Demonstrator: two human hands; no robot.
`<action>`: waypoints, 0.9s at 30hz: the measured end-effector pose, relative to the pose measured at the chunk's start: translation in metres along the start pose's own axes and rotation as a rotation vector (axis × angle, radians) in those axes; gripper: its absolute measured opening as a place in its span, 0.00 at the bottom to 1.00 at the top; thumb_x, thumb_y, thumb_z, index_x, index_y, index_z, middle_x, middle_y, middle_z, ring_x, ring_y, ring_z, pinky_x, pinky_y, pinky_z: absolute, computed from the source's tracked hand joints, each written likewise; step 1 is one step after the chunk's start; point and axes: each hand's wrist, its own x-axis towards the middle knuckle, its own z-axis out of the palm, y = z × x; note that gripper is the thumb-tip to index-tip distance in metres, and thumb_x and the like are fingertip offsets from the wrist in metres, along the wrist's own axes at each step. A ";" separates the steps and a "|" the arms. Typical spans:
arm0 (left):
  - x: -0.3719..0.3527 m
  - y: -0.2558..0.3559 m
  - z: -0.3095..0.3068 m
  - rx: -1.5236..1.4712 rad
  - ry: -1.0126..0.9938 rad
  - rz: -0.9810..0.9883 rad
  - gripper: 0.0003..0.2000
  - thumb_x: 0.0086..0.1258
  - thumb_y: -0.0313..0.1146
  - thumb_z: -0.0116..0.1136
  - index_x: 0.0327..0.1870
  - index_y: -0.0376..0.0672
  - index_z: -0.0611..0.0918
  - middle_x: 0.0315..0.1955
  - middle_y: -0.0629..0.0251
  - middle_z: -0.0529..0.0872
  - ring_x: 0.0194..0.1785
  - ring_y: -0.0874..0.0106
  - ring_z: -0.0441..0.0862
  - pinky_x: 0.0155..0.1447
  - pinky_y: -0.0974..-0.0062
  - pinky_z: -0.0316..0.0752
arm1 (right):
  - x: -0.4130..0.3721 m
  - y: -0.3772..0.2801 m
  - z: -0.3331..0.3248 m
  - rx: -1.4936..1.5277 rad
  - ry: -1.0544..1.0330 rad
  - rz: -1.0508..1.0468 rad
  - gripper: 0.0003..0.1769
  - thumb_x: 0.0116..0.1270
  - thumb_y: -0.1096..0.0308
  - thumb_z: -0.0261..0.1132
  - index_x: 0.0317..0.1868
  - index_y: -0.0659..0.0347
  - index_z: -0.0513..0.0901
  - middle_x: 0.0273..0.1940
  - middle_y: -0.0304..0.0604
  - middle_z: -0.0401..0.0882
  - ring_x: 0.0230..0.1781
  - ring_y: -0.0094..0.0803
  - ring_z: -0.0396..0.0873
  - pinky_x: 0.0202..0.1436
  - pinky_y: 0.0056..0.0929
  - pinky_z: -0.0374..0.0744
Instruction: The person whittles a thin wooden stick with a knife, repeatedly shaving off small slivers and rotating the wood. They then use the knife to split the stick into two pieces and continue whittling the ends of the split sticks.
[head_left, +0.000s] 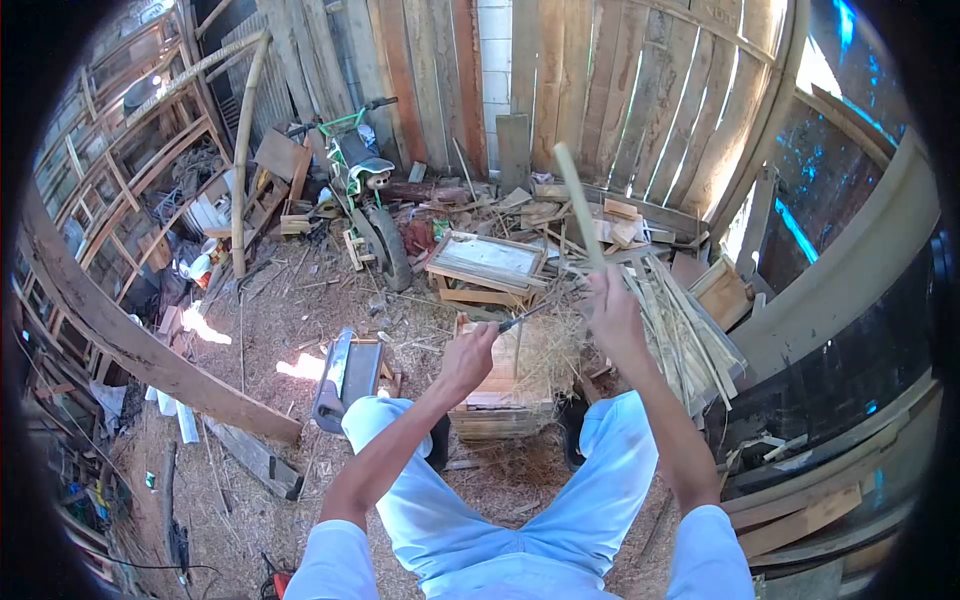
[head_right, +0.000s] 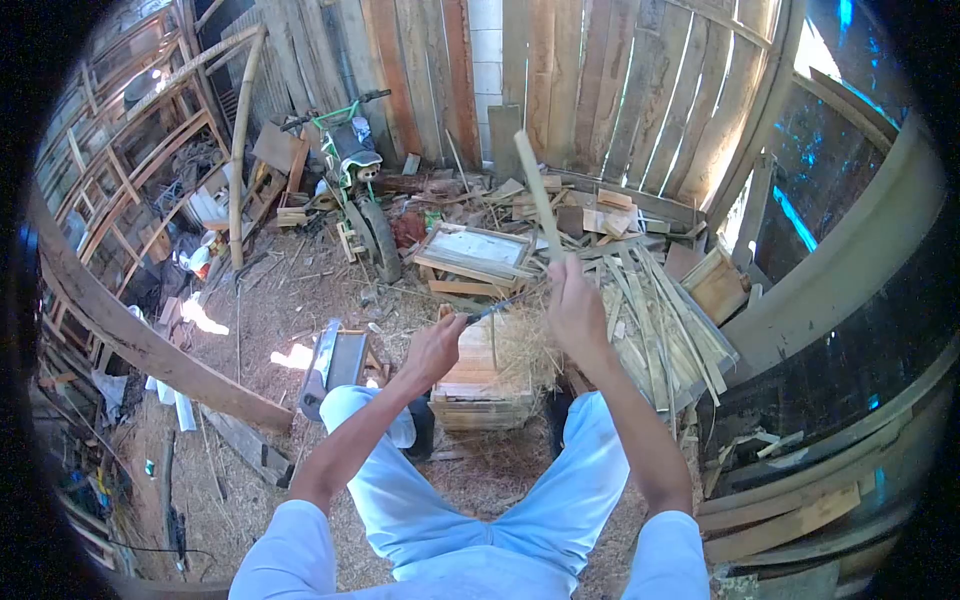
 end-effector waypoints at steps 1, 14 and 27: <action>0.000 0.002 0.000 0.008 -0.007 -0.007 0.12 0.61 0.23 0.48 0.46 0.42 0.74 0.31 0.55 0.80 0.30 0.52 0.81 0.29 0.56 0.75 | -0.001 -0.002 -0.001 -0.001 -0.003 0.001 0.15 0.74 0.57 0.46 0.47 0.62 0.68 0.26 0.62 0.78 0.30 0.64 0.76 0.30 0.59 0.71; 0.005 0.001 0.020 -0.029 -0.015 -0.028 0.14 0.60 0.23 0.48 0.47 0.43 0.75 0.33 0.54 0.80 0.31 0.51 0.82 0.31 0.54 0.76 | -0.021 0.070 0.043 -0.286 -0.276 0.261 0.12 0.72 0.62 0.48 0.50 0.59 0.68 0.30 0.65 0.79 0.32 0.62 0.79 0.36 0.59 0.74; 0.014 0.008 0.025 -0.696 -0.169 -0.533 0.15 0.67 0.33 0.52 0.48 0.31 0.75 0.28 0.50 0.83 0.24 0.63 0.85 0.27 0.66 0.78 | -0.013 0.231 0.007 -0.887 -0.506 0.420 0.15 0.66 0.65 0.54 0.52 0.59 0.75 0.53 0.58 0.76 0.51 0.54 0.78 0.53 0.51 0.75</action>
